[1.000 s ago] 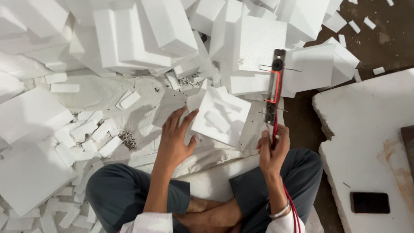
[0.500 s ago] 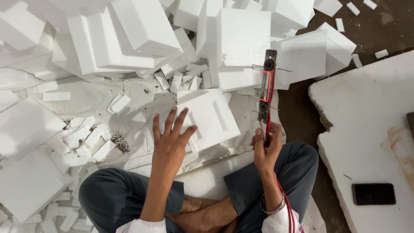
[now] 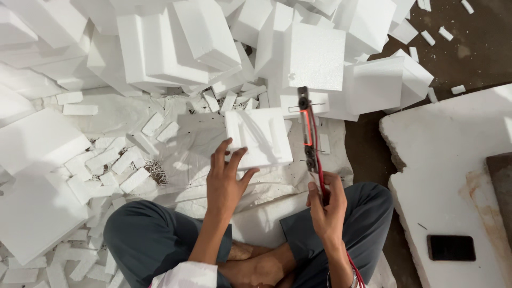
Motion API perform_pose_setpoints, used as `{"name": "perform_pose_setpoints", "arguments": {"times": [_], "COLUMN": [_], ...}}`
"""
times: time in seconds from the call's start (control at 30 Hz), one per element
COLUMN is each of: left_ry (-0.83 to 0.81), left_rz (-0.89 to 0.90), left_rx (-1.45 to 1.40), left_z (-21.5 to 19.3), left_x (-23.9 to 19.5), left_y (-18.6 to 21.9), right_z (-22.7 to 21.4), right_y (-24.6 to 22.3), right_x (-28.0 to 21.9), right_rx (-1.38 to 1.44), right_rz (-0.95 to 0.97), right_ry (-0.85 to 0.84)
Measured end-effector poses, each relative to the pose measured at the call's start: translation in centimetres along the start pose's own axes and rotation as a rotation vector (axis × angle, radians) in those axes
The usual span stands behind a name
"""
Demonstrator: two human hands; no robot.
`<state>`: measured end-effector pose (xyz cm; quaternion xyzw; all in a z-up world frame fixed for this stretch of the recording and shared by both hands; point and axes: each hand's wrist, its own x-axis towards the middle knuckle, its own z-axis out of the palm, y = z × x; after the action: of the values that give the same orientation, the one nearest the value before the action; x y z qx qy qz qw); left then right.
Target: The person uses a hot wire foam cutter to slice into pieces of white foam while sitting on the floor.
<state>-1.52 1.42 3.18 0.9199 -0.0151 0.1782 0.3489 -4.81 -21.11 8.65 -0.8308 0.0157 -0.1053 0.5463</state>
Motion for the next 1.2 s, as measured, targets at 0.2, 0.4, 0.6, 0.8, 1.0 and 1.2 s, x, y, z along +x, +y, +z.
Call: {"name": "perform_pose_setpoints", "arguments": {"times": [0.2,0.4,0.6,0.8,1.0,1.2], "left_ry": [0.088,0.111,0.110,0.069,0.068,0.119], "left_rz": [-0.007,-0.028,-0.033,-0.107,-0.107,-0.079], "left_rx": [-0.076,-0.132,-0.143,-0.178,-0.123,-0.151], "left_z": [2.2,2.4,2.4,2.5,3.0,3.4], "left_x": [-0.3,-0.3,-0.3,-0.3,-0.7,-0.7], "left_y": [-0.4,-0.3,-0.2,0.1,-0.2,-0.6], "right_z": [1.6,2.1,2.4,4.1,4.6,6.0], "right_y": [-1.8,-1.7,-1.5,0.0,0.0,-1.0], "right_x": [0.4,0.9,1.2,1.4,0.9,-0.2], "right_rx": [-0.216,-0.313,-0.351,-0.427,-0.413,-0.377], "right_rz": [-0.019,-0.051,-0.034,0.061,-0.097,-0.038], "right_ry": [-0.069,-0.077,-0.081,-0.122,-0.120,-0.166]}}
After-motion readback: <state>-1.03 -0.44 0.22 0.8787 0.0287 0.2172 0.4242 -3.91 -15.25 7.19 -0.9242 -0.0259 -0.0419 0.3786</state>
